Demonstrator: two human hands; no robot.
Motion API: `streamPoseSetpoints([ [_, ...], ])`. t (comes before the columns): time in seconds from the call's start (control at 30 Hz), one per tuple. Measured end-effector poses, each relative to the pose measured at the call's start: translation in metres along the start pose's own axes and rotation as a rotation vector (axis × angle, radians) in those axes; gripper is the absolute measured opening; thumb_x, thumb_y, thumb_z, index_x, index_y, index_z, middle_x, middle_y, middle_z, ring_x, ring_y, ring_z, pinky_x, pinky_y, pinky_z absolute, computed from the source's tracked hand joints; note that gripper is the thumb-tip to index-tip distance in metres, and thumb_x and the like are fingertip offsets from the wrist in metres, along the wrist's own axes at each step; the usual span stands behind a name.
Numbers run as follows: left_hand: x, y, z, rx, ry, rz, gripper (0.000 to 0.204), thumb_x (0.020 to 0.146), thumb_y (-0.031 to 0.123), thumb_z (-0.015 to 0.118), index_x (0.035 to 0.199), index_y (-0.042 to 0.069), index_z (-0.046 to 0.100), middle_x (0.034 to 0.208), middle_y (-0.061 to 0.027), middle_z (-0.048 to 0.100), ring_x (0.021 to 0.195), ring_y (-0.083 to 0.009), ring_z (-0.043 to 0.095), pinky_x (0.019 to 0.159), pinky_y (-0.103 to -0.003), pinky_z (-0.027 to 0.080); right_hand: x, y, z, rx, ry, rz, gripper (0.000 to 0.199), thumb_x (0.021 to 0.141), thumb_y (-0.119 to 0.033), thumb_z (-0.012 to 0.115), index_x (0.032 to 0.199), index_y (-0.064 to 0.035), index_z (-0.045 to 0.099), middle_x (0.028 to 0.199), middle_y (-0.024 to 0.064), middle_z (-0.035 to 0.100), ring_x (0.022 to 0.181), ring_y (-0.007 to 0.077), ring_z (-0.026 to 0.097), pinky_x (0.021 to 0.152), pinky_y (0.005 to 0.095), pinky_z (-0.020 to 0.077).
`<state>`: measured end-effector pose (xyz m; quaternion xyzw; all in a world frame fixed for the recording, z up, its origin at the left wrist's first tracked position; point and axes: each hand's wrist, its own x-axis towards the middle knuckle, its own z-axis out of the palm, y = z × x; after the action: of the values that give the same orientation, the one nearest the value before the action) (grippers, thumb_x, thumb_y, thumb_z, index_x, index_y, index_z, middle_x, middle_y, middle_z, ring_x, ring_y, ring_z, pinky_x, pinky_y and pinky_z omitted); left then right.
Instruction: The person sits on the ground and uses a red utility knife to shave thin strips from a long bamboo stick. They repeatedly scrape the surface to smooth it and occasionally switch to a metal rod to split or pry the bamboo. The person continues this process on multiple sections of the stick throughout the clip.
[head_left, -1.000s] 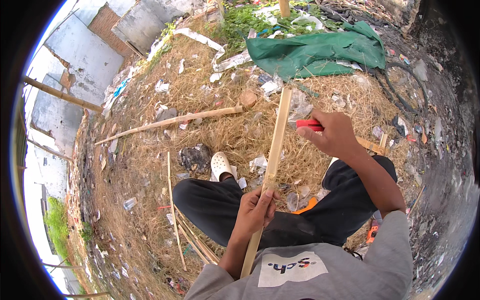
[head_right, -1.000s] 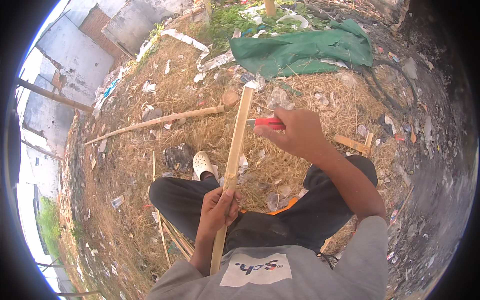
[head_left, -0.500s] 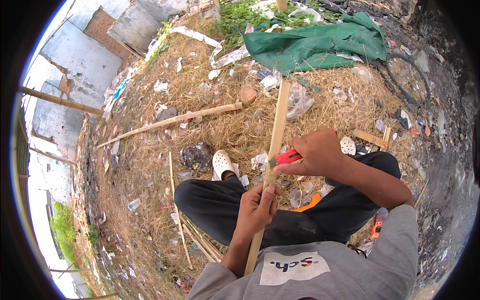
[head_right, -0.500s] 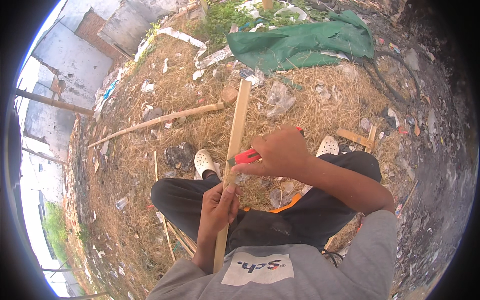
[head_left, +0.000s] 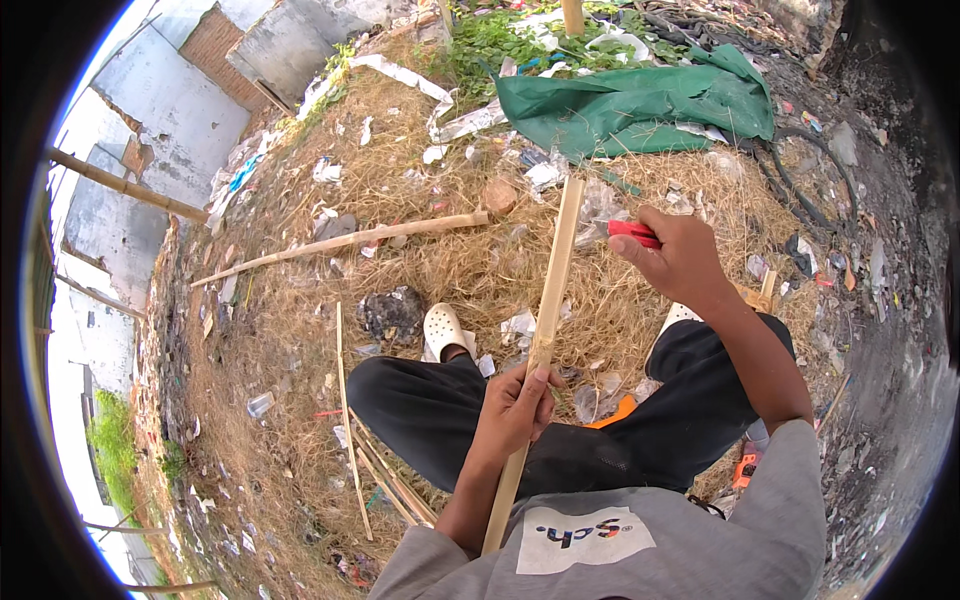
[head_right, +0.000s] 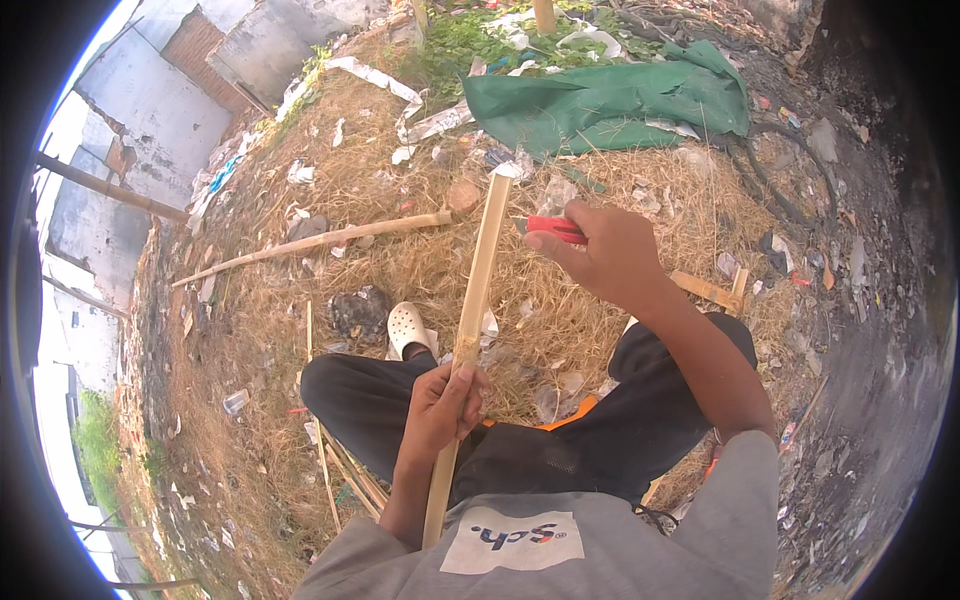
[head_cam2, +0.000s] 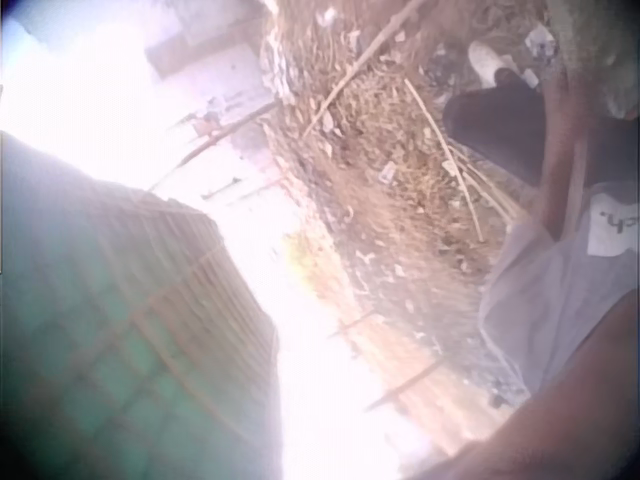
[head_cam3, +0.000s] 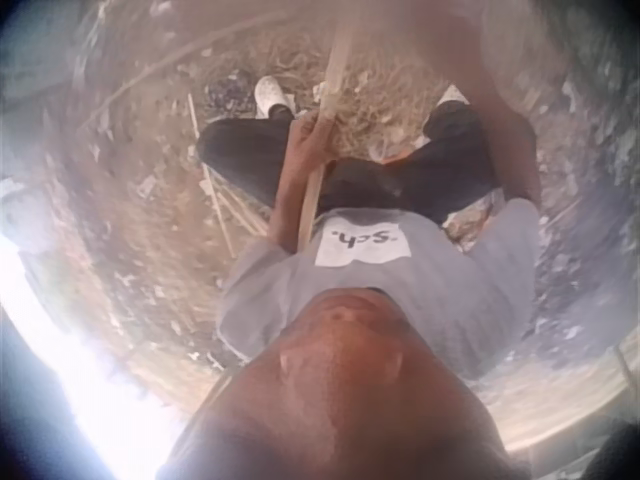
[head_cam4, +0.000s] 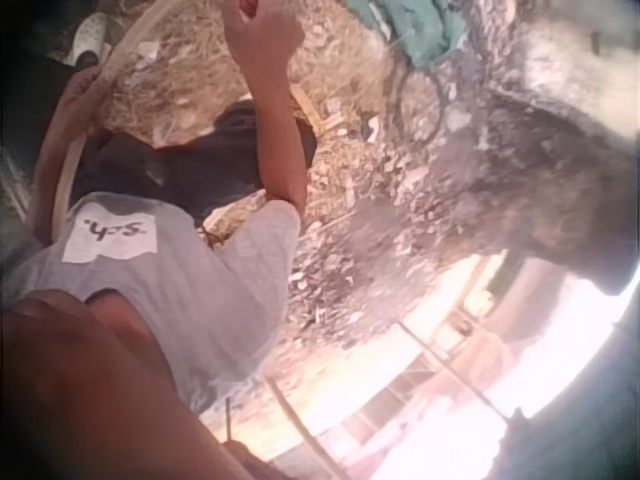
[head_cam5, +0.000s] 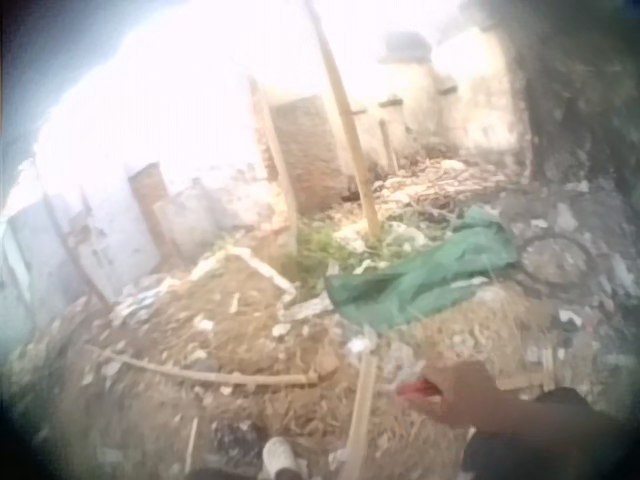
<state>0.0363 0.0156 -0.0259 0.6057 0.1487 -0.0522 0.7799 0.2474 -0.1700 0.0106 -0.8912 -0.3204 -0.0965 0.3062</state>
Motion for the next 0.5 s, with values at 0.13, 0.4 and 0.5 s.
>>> streamPoseSetpoints([
  [0.13, 0.004, 0.012, -0.001, 0.023, 0.067, 0.019, 0.03, 0.102, 0.027, 0.046, 0.098, -0.001, 0.059, 0.058, 0.0027, 0.043, 0.041, -0.003, 0.038, 0.037, -0.019, 0.03, -0.012, -0.019, 0.018, 0.01, -0.037, -0.236, 0.056, 0.083, -0.061, 0.06, 0.069, -0.0064, 0.057, 0.058, 0.0116, 0.056, 0.052, 0.0306, 0.058, 0.05, 0.0399, 0.0444],
  [0.4, 0.004, 0.015, 0.002, -0.01, 0.051, 0.004, 0.036, 0.102, 0.03, 0.043, 0.101, -0.003, 0.059, 0.056, 0.0026, 0.042, 0.04, -0.0045, 0.036, 0.038, -0.02, 0.029, -0.022, -0.028, 0.041, 0.063, -0.047, -0.422, 0.057, 0.078, -0.063, 0.063, 0.067, -0.0077, 0.054, 0.058, 0.0085, 0.054, 0.054, 0.0281, 0.056, 0.05, 0.0392, 0.0411],
  [0.5, 0.005, 0.014, 0.008, 0.014, 0.051, -0.005, 0.038, 0.102, 0.031, 0.043, 0.1, -0.002, 0.06, 0.054, 0.0023, 0.044, 0.039, -0.0042, 0.037, 0.038, -0.02, 0.029, -0.025, -0.032, 0.037, -0.014, -0.068, -0.397, 0.061, 0.074, -0.067, 0.064, 0.062, -0.0089, 0.053, 0.054, 0.0074, 0.052, 0.049, 0.0266, 0.054, 0.05, 0.0368, 0.0397],
])
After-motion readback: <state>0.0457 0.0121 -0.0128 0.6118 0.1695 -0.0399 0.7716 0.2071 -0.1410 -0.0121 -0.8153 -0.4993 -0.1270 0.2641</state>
